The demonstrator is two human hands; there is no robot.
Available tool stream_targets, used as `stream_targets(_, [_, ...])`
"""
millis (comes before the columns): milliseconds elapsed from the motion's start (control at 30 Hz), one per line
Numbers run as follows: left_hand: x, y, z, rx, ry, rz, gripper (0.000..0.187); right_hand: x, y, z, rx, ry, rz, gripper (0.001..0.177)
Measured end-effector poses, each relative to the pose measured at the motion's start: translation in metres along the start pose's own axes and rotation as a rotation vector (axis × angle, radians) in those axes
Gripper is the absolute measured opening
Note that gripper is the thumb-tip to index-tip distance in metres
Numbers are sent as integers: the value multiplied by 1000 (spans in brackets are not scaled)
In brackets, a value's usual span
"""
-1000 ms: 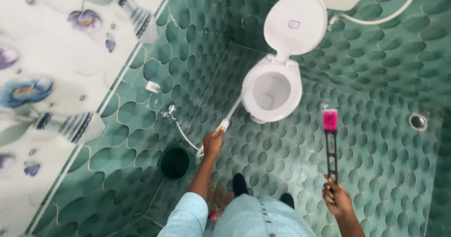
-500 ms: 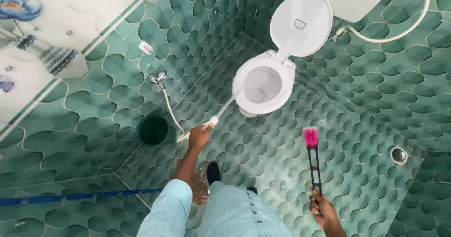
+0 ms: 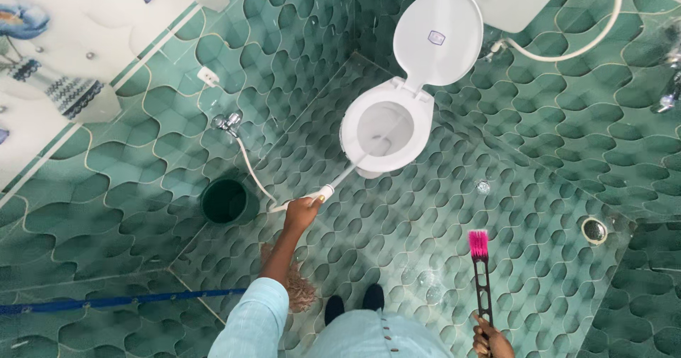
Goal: The person scrubs the inside of a toilet bowl with a brush, then uses a water spray to rinse the bowl and the brush.
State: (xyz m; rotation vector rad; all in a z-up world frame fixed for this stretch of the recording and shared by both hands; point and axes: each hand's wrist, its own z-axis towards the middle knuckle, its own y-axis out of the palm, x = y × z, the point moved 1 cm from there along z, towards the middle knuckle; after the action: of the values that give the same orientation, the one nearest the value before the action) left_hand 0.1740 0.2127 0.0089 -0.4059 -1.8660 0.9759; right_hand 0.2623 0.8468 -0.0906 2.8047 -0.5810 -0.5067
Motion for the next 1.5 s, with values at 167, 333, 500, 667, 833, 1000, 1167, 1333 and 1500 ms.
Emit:
stream_targets(167, [12, -2, 6, -41, 40, -66, 48, 20, -32, 22, 2, -27, -51, 30])
stream_targets(333, [20, -1, 19, -19, 186, -80, 48, 54, -69, 49, -68, 75, 25, 31])
stream_targets(500, [9, -2, 22, -15, 190, -36, 52, 89, -68, 27, 13, 47, 47, 27])
stream_targets(667, [-10, -11, 20, 7, 240, -73, 50, 127, -51, -11, 50, -8, 41, 23])
stream_targets(833, [-28, -19, 15, -84, 256, -66, 49, 157, -38, -40, 29, -50, 89, 26])
stream_targets(1000, [-39, -16, 7, -131, 309, 5, 47, 173, -27, -74, 91, -79, 90, 25])
stream_targets(1167, [-48, -10, -4, -194, 173, -2, 48, 189, -33, -87, 88, -116, 97, 27])
stream_targets(1333, [-67, -16, -14, -122, 259, 0, 47, 194, -51, -82, 32, -100, 121, 29])
stream_targets(1500, [-90, -28, -20, -123, 211, -49, 47, 195, -58, -79, 10, -67, 103, 28])
